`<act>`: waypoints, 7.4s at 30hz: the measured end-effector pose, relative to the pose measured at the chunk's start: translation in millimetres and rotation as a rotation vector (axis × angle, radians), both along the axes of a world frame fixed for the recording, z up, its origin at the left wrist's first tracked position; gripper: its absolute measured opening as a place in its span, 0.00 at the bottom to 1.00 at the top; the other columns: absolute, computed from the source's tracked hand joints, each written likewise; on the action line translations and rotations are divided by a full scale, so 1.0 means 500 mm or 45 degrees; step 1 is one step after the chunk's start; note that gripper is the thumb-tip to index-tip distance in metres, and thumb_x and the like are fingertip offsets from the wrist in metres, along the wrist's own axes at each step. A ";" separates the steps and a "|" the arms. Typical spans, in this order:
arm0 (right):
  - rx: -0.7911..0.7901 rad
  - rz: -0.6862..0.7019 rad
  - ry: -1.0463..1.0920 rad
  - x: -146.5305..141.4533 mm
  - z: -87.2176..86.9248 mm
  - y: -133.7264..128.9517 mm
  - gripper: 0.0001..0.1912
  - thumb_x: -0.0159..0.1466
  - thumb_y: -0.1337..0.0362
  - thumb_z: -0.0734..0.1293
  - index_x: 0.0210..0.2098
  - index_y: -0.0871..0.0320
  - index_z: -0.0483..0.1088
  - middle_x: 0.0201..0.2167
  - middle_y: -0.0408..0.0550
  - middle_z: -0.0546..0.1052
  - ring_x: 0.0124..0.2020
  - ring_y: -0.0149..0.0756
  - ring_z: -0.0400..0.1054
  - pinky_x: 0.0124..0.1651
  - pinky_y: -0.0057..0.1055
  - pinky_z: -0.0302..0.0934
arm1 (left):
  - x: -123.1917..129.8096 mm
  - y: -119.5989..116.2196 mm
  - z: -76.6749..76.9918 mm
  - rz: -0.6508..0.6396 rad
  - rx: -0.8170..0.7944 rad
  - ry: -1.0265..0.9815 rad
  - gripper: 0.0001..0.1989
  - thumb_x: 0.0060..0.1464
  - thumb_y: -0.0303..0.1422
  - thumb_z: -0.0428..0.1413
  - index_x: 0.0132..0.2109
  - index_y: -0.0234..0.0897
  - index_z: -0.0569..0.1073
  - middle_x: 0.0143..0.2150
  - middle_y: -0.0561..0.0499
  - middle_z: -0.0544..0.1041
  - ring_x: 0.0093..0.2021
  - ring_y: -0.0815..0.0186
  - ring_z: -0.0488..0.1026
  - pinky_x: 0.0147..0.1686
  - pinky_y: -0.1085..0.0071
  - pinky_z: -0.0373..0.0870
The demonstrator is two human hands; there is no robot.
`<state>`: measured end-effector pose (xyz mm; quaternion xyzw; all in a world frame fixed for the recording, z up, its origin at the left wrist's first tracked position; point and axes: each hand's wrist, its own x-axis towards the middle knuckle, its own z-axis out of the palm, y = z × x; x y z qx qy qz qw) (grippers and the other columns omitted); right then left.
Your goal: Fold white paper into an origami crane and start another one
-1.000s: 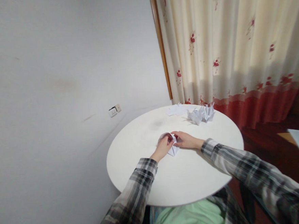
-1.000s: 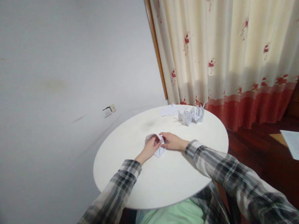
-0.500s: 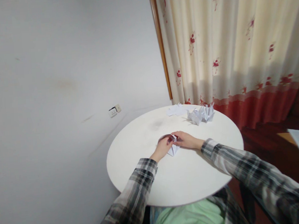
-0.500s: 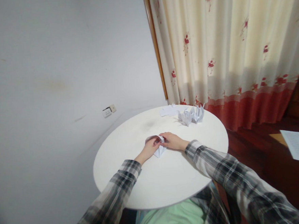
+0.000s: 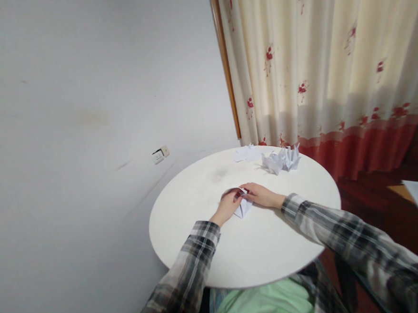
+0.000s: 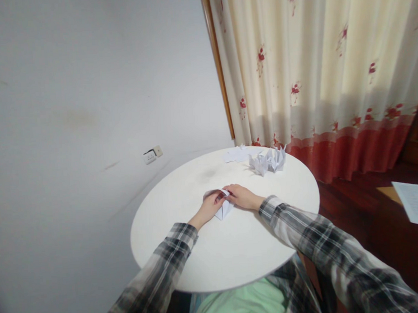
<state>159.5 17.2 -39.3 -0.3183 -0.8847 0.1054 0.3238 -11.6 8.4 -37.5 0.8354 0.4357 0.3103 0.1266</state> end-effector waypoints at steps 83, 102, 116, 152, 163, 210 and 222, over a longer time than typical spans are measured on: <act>-0.040 -0.068 0.075 0.003 -0.010 0.006 0.29 0.48 0.60 0.69 0.47 0.61 0.61 0.34 0.49 0.70 0.32 0.33 0.63 0.38 0.31 0.58 | -0.004 0.012 -0.011 -0.005 -0.023 -0.007 0.10 0.48 0.29 0.48 0.38 0.31 0.69 0.32 0.48 0.73 0.30 0.68 0.68 0.32 0.72 0.64; -0.019 -0.019 0.058 0.001 -0.001 -0.003 0.20 0.56 0.58 0.63 0.46 0.59 0.62 0.35 0.49 0.71 0.34 0.33 0.64 0.40 0.32 0.57 | -0.005 0.012 -0.014 0.077 -0.092 -0.077 0.13 0.47 0.30 0.52 0.42 0.33 0.70 0.42 0.46 0.74 0.42 0.63 0.70 0.44 0.69 0.65; 0.017 -0.009 0.104 0.007 -0.002 -0.001 0.19 0.52 0.62 0.66 0.43 0.58 0.64 0.37 0.49 0.66 0.36 0.32 0.63 0.41 0.30 0.58 | -0.001 -0.005 0.004 0.029 -0.074 -0.017 0.13 0.45 0.30 0.53 0.40 0.29 0.71 0.36 0.44 0.74 0.35 0.64 0.70 0.37 0.69 0.66; -0.056 -0.101 0.049 0.002 -0.005 0.005 0.21 0.49 0.63 0.67 0.42 0.61 0.64 0.35 0.48 0.68 0.33 0.32 0.62 0.37 0.29 0.56 | 0.009 -0.027 0.029 -0.048 0.157 -0.023 0.12 0.53 0.35 0.46 0.34 0.34 0.72 0.30 0.50 0.73 0.29 0.70 0.66 0.32 0.74 0.62; -0.047 -0.114 0.049 -0.001 -0.007 0.007 0.20 0.49 0.63 0.67 0.41 0.60 0.64 0.33 0.47 0.69 0.31 0.32 0.62 0.36 0.29 0.56 | 0.012 -0.030 0.033 0.029 0.138 -0.004 0.10 0.52 0.33 0.47 0.36 0.34 0.71 0.31 0.50 0.73 0.30 0.69 0.67 0.33 0.73 0.62; -0.065 -0.154 -0.001 0.002 -0.011 0.011 0.25 0.50 0.59 0.67 0.45 0.62 0.62 0.33 0.49 0.71 0.33 0.34 0.63 0.37 0.30 0.56 | 0.006 -0.023 0.023 0.061 0.340 0.095 0.16 0.55 0.36 0.43 0.25 0.35 0.68 0.23 0.53 0.67 0.24 0.71 0.61 0.26 0.74 0.55; -0.066 -0.157 -0.002 0.001 -0.010 0.010 0.25 0.49 0.61 0.67 0.45 0.62 0.62 0.33 0.49 0.71 0.33 0.34 0.63 0.38 0.30 0.57 | 0.004 -0.011 0.011 0.047 0.277 0.065 0.17 0.56 0.35 0.40 0.25 0.35 0.66 0.22 0.53 0.66 0.23 0.71 0.61 0.24 0.74 0.55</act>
